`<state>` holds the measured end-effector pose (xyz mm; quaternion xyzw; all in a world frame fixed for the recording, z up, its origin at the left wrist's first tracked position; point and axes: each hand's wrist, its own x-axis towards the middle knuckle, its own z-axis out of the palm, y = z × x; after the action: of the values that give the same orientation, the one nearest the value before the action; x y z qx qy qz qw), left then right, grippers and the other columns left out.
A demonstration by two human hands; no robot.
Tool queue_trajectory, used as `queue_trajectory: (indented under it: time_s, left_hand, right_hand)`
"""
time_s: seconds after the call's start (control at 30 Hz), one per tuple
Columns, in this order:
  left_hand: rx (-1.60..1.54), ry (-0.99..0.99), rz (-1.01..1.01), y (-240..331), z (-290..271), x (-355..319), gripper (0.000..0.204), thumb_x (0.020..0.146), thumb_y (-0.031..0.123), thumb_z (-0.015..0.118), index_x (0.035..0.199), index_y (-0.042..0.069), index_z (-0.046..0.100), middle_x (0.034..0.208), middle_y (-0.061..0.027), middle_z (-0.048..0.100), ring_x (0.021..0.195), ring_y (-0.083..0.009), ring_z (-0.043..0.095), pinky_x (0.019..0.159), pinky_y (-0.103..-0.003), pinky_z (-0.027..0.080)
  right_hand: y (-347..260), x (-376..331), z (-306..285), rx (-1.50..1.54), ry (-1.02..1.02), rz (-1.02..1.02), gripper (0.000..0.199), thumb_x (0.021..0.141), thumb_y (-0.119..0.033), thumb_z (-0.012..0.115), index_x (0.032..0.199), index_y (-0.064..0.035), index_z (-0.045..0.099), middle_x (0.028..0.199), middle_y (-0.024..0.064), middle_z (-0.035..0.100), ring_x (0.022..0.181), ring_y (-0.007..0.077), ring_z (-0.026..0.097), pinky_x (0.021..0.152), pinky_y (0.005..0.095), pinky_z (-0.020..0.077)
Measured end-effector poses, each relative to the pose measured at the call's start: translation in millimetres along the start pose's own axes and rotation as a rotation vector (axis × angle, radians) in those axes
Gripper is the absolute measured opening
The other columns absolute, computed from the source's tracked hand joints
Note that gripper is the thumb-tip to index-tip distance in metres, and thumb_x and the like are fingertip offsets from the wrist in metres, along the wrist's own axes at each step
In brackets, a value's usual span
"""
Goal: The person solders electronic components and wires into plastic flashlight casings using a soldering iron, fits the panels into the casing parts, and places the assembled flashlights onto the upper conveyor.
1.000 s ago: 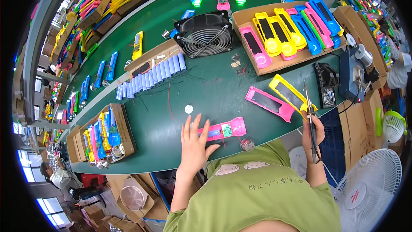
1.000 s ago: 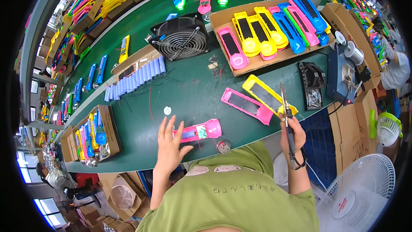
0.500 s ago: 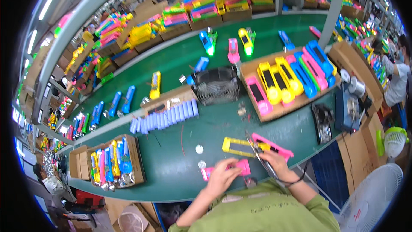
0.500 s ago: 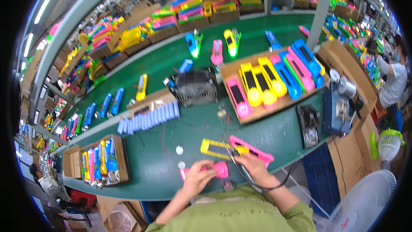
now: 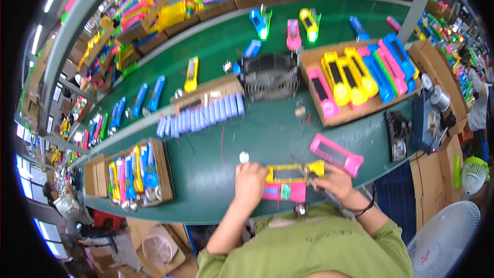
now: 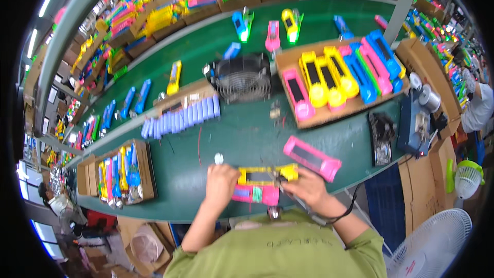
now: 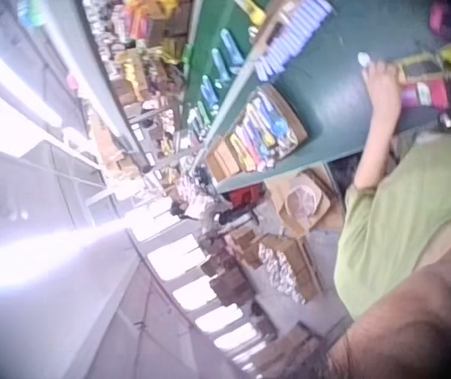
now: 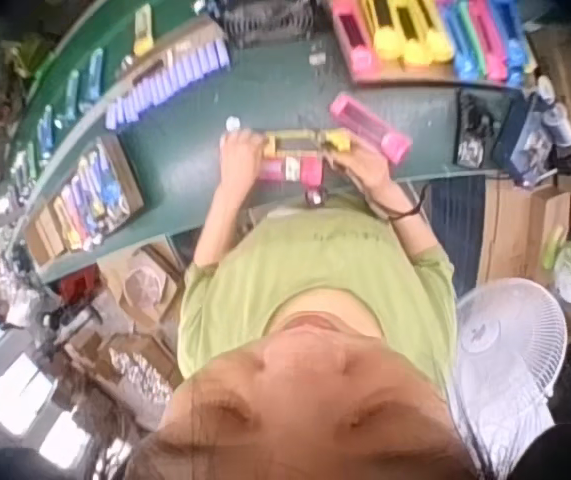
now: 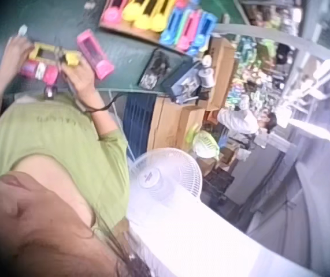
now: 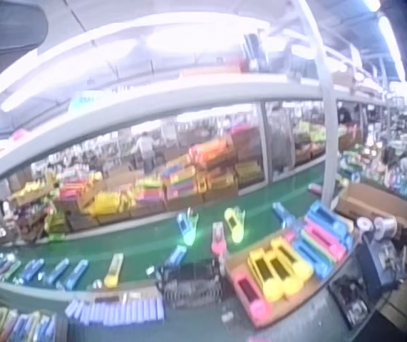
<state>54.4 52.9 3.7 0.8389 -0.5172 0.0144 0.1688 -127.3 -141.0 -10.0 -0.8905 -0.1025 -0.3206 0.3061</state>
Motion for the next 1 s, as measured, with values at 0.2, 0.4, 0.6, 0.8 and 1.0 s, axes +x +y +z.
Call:
queue_trajectory:
  time_s: [0.2,0.4,0.6,0.8,1.0]
  left_hand:
    - [-0.12,-0.17,0.001,-6,-4,15,0.005,0.073,0.01,0.058,0.071,0.009,0.062,0.071,-0.0064,0.055,0.077,-0.0249,0.052,0.07,-0.036,0.039]
    - [-0.013,-0.237,0.056,3,-9,16,0.005,0.071,0.01,0.059,0.07,0.011,0.064,0.071,-0.0047,0.054,0.078,-0.023,0.05,0.071,-0.035,0.038]
    - [0.113,-0.277,0.047,11,-7,19,0.007,0.068,0.013,0.06,0.065,0.014,0.066,0.069,-0.0048,0.052,0.078,-0.0223,0.05,0.071,-0.034,0.037]
    - [0.075,-0.301,0.011,13,-5,22,0.007,0.067,0.012,0.06,0.065,0.012,0.067,0.07,-0.0068,0.054,0.079,-0.0239,0.05,0.07,-0.035,0.04]
    - [0.12,-0.304,0.005,16,-2,20,0.008,0.067,0.011,0.059,0.065,0.01,0.067,0.069,-0.0083,0.055,0.077,-0.0249,0.051,0.07,-0.035,0.042]
  right_hand:
    - [-20,-1,27,0.493,0.326,0.765,0.023,0.076,-0.003,0.066,0.095,0.0046,0.055,0.08,0.011,0.063,0.07,0.0171,0.063,0.069,0.0311,0.0532]
    - [-14,2,42,0.952,0.527,1.061,0.014,0.081,0.002,0.059,0.093,0.0056,0.055,0.071,0.0093,0.06,0.056,0.012,0.058,0.051,0.0238,0.0494]
    - [-12,8,39,0.931,0.42,1.169,0.012,0.079,0.001,0.061,0.09,0.0048,0.057,0.068,0.0079,0.061,0.052,0.0103,0.057,0.046,0.0207,0.0453]
    - [-12,17,39,0.893,0.338,1.199,0.012,0.078,0.002,0.061,0.09,0.0047,0.058,0.071,0.0082,0.062,0.061,0.0124,0.063,0.046,0.0201,0.0447]
    - [-11,11,40,0.883,0.317,1.165,0.013,0.079,0.002,0.061,0.091,0.0046,0.058,0.073,0.0082,0.062,0.064,0.0136,0.064,0.047,0.0198,0.0455]
